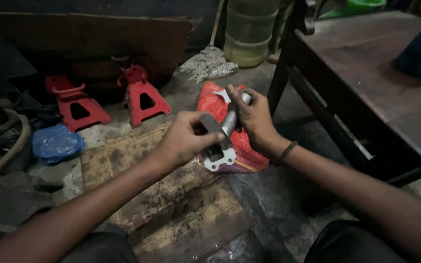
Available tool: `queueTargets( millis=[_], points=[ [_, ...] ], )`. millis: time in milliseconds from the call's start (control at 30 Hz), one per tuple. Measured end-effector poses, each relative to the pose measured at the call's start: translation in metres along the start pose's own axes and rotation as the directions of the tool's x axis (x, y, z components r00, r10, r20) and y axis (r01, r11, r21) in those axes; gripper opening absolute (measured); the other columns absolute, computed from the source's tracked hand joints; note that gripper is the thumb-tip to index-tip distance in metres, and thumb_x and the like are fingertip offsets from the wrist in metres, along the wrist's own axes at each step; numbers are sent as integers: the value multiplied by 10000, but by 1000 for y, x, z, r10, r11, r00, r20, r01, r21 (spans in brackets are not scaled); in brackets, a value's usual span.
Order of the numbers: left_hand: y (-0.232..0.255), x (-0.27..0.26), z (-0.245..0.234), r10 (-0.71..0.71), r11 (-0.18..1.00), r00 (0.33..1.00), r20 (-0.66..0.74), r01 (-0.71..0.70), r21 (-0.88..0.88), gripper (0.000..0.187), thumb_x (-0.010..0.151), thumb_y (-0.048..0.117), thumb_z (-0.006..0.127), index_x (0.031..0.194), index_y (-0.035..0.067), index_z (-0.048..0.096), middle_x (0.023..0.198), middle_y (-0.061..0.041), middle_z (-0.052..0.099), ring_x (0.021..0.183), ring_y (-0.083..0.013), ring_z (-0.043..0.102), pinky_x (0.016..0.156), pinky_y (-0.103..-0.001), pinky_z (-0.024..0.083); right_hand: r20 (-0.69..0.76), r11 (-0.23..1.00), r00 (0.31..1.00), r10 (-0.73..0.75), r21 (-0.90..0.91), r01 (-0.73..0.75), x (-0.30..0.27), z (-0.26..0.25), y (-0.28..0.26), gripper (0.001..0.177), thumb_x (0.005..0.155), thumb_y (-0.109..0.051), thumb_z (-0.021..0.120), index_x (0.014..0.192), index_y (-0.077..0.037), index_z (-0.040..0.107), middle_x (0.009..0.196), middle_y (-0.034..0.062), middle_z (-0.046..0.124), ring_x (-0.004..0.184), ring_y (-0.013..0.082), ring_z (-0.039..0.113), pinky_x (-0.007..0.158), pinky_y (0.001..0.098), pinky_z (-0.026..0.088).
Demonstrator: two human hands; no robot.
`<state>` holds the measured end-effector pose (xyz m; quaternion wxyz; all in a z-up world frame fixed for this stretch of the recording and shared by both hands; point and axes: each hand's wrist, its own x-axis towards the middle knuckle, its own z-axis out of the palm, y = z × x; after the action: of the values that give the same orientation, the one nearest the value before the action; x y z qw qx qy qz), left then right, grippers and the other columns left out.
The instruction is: The person scrubs a silver metal part with a small abrasive block, rotating it to clean different sides and ports. The person then wipes the part with a red mesh cloth and continues to scrub and wipe the surface.
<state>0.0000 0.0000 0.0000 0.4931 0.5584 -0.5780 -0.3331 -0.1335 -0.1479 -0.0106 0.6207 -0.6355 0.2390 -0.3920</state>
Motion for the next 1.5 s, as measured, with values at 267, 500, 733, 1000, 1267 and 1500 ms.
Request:
queueTargets(
  millis=[267, 500, 733, 1000, 1267, 1500],
  points=[
    [-12, -1, 17, 268, 897, 937, 223, -327, 298, 226, 760, 110, 829, 951, 5, 768, 839, -107, 794, 743, -158, 748, 691, -299, 581, -54, 996, 998, 21, -87, -25, -2, -2, 3, 364, 928, -407, 719, 923, -45, 683, 612, -1, 584, 446, 87, 518, 378, 266, 373],
    [-6, 2, 16, 46, 983, 999, 20, -49, 179, 197, 799, 143, 804, 930, 2, 765, 796, -111, 770, 665, -153, 715, 583, -313, 568, -58, 994, 998, -34, -110, 28, -1, -4, 3, 365, 916, -412, 749, 896, -50, 709, 638, -25, 588, 494, 61, 513, 426, 254, 390],
    [9, 9, -11, -128, 957, 992, 14, 127, -263, 157, 813, 87, 787, 922, -24, 768, 834, -100, 772, 717, -151, 700, 682, -319, 550, -90, 997, 993, 71, 29, -69, 6, -9, 0, 399, 917, -428, 747, 877, -41, 661, 663, 4, 585, 505, 92, 523, 428, 270, 403],
    [-20, 25, 3, -193, 717, 981, -33, 118, -687, 108, 806, 14, 761, 892, -38, 723, 808, -107, 753, 677, -175, 691, 669, -314, 559, -59, 907, 938, 342, 283, -313, 10, -11, 26, 460, 872, -470, 725, 1010, -34, 672, 757, 21, 655, 637, 132, 627, 578, 289, 520],
    [-45, 41, 2, -358, 739, 891, -280, 87, -668, 41, 795, 23, 690, 817, -10, 698, 659, -47, 639, 529, -116, 552, 527, -263, 447, 134, 835, 865, 484, 223, -502, 3, -14, 12, 632, 829, -606, 664, 1084, -29, 693, 848, 33, 667, 758, 135, 611, 702, 282, 522],
    [-63, 61, -7, -501, 626, 817, -286, 114, -771, 85, 784, 79, 652, 717, 88, 602, 581, 0, 522, 464, -92, 414, 448, -257, 312, 448, 829, 835, 320, 294, -475, 5, -24, -8, 510, 951, -392, 614, 1256, 16, 600, 1114, 88, 691, 1103, 202, 631, 1068, 378, 457]
  ],
)
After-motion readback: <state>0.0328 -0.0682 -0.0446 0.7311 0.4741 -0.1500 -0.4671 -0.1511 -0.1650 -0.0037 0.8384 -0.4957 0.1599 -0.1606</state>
